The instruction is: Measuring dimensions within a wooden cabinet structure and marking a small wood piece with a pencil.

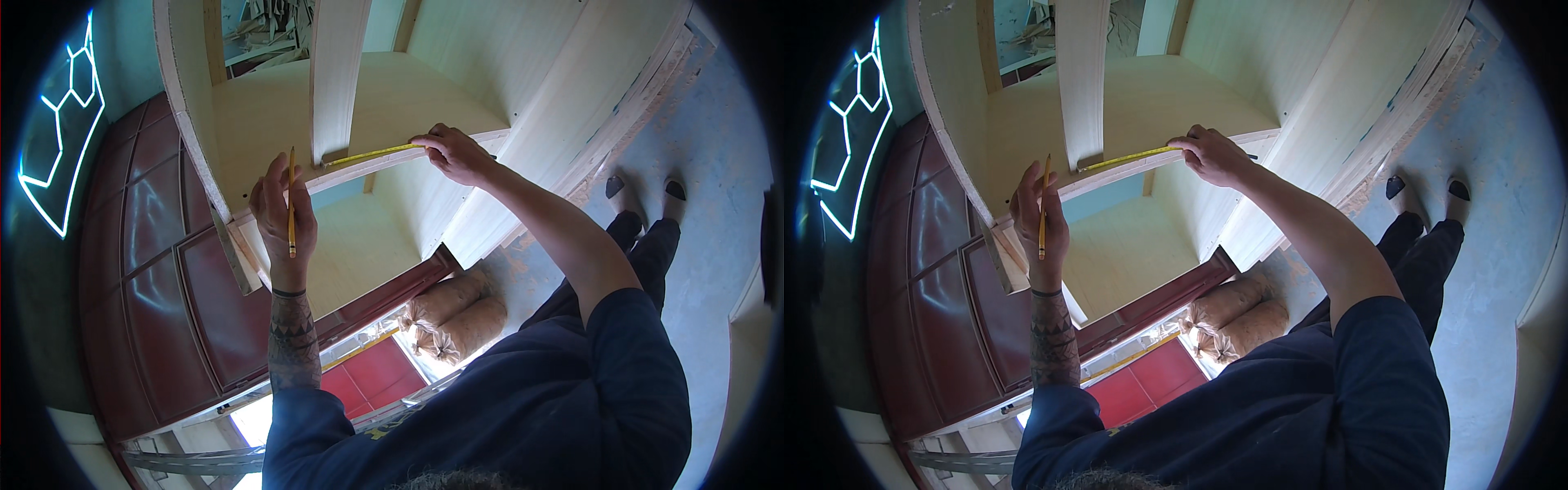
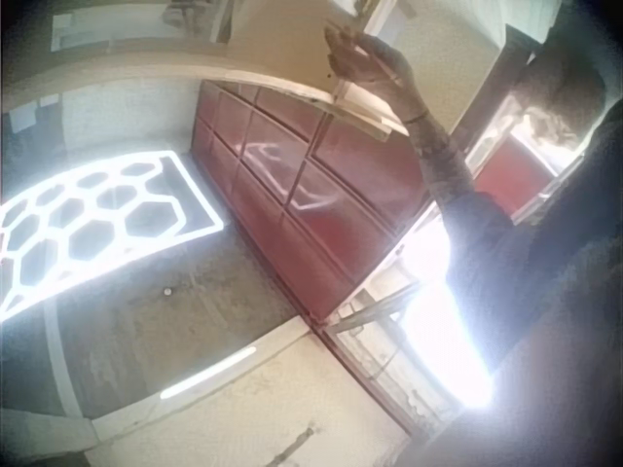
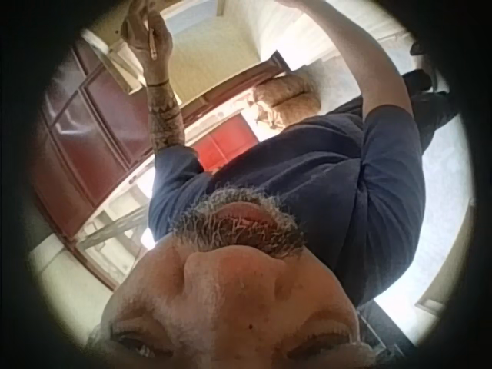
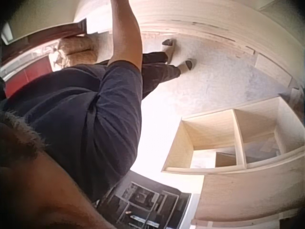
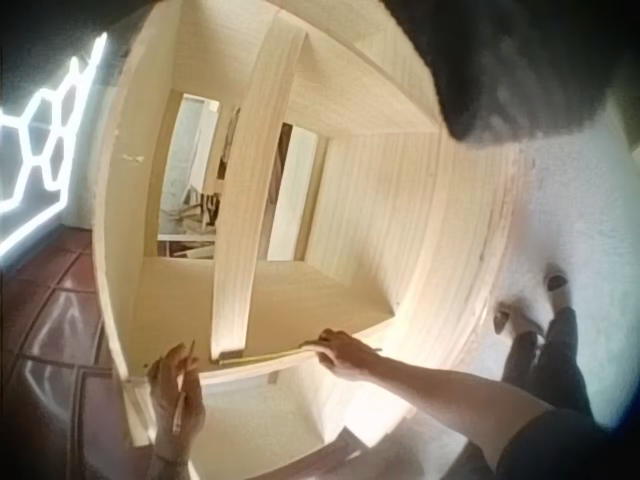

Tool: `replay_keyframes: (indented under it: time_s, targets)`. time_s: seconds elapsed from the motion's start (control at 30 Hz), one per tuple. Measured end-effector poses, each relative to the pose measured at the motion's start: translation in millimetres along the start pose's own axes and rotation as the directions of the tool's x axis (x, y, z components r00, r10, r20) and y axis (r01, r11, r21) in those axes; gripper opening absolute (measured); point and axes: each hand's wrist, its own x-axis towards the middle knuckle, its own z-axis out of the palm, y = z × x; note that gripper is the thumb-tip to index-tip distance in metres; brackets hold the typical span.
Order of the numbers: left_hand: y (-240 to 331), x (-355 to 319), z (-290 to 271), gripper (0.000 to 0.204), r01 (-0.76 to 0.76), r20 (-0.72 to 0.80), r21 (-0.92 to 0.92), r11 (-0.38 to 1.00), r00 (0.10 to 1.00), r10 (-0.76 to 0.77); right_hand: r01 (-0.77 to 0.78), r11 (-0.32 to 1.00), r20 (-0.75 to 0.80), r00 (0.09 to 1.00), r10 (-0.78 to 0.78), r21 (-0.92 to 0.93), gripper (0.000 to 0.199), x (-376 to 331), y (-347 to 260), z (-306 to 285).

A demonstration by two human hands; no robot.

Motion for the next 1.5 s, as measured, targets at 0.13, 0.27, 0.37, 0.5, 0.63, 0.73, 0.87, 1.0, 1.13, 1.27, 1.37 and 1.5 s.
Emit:
replay_keyframes:
  time_s: [0.13,0.27,0.37,0.5,0.63,0.73,0.87,1.0,1.13,1.27,1.37,1.5]
  targets:
    - [3,6,-7,0.018,0.091,0.060,-0.200,0.976,0.995,-0.080,0.033,0.994,-0.102,0.995,-0.022,0.104,0.036,-24,4,-9]
    - [-3,19,-5,0.015,-0.137,0.247,-0.098,0.986,0.956,0.157,-0.050,0.991,-0.308,0.947,0.087,0.126,0.037,-89,29,-31]
    - [-13,16,2,0.013,-0.102,0.311,-0.066,0.993,0.943,0.118,-0.152,0.983,-0.349,0.920,0.180,0.107,0.033,-148,47,-43]
    - [-15,20,4,0.011,-0.109,0.375,-0.041,0.993,0.920,0.116,-0.301,0.953,-0.294,0.908,0.298,0.038,0.031,-227,72,-59]
    - [-18,16,7,0.012,-0.114,0.382,-0.022,0.993,0.917,0.114,-0.339,0.941,-0.296,0.899,0.322,-0.004,0.032,-277,85,-70]
    - [-14,18,6,0.013,-0.143,0.359,-0.042,0.989,0.921,0.149,-0.385,0.923,-0.299,0.884,0.360,-0.029,0.032,-296,93,-73]
    - [-17,18,6,0.014,-0.189,0.333,-0.064,0.980,0.922,0.199,-0.375,0.924,-0.328,0.883,0.334,-0.069,0.031,-297,100,-73]
    - [-13,17,8,0.017,-0.115,0.270,-0.170,0.979,0.950,0.158,-0.431,0.902,-0.296,0.864,0.407,-0.017,0.033,-297,99,-76]
    - [-12,18,5,0.020,-0.099,0.299,-0.188,0.977,0.942,0.153,-0.467,0.884,-0.283,0.850,0.444,-0.017,0.033,-302,102,-74]
    - [-15,18,1,0.014,-0.096,0.399,-0.135,0.986,0.906,0.143,-0.462,0.886,-0.292,0.854,0.430,-0.045,0.032,-305,107,-70]
    - [-12,17,5,0.018,-0.089,0.332,-0.174,0.981,0.932,0.144,-0.485,0.874,-0.273,0.846,0.458,-0.036,0.032,-304,108,-69]
    - [-11,16,7,0.021,-0.089,0.290,-0.183,0.979,0.947,0.140,-0.475,0.878,-0.266,0.855,0.446,-0.057,0.031,-305,109,-69]
